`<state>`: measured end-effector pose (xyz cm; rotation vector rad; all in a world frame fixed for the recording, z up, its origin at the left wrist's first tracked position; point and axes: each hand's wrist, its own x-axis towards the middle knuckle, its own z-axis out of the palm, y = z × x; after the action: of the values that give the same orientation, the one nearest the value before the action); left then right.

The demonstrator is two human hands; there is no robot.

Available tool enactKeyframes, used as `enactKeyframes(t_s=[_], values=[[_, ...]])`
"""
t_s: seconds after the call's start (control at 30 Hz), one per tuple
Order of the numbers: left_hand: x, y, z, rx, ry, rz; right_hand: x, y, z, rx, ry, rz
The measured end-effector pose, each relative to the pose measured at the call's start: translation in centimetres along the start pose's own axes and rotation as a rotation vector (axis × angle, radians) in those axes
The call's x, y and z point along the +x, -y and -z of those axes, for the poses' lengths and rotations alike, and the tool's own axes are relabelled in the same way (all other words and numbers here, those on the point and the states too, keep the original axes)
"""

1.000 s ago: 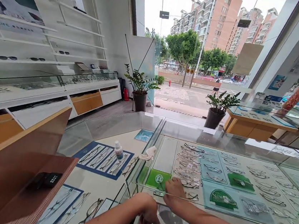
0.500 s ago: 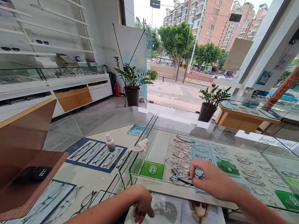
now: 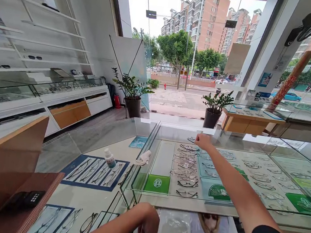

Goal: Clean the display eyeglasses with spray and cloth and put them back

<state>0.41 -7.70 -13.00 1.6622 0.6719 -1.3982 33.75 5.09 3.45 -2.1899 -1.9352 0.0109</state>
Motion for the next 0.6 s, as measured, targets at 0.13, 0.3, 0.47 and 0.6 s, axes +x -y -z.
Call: enactKeyframes(t_s=[0.13, 0.3, 0.47, 0.6], values=[[-0.8, 0.2, -0.5, 0.037, -0.076, -0.057, 1.1, -1.1, -2.0, -0.057, 0.035, -0.016], [-1.1, 0.6, -0.9, 0.023, -0.061, -0.116, 2.4, -1.6, -3.6, -0.087, 0.059, -0.004], [-1.2, 0.4, -1.1, -0.004, -0.056, -0.103, 2.8, -1.2, -4.6, -0.089, 0.047, 0.022], [-2.2, -0.3, -1.0, -0.015, -0.06, -0.088, 2.5, -1.0, -5.1, -0.071, 0.025, 0.028]])
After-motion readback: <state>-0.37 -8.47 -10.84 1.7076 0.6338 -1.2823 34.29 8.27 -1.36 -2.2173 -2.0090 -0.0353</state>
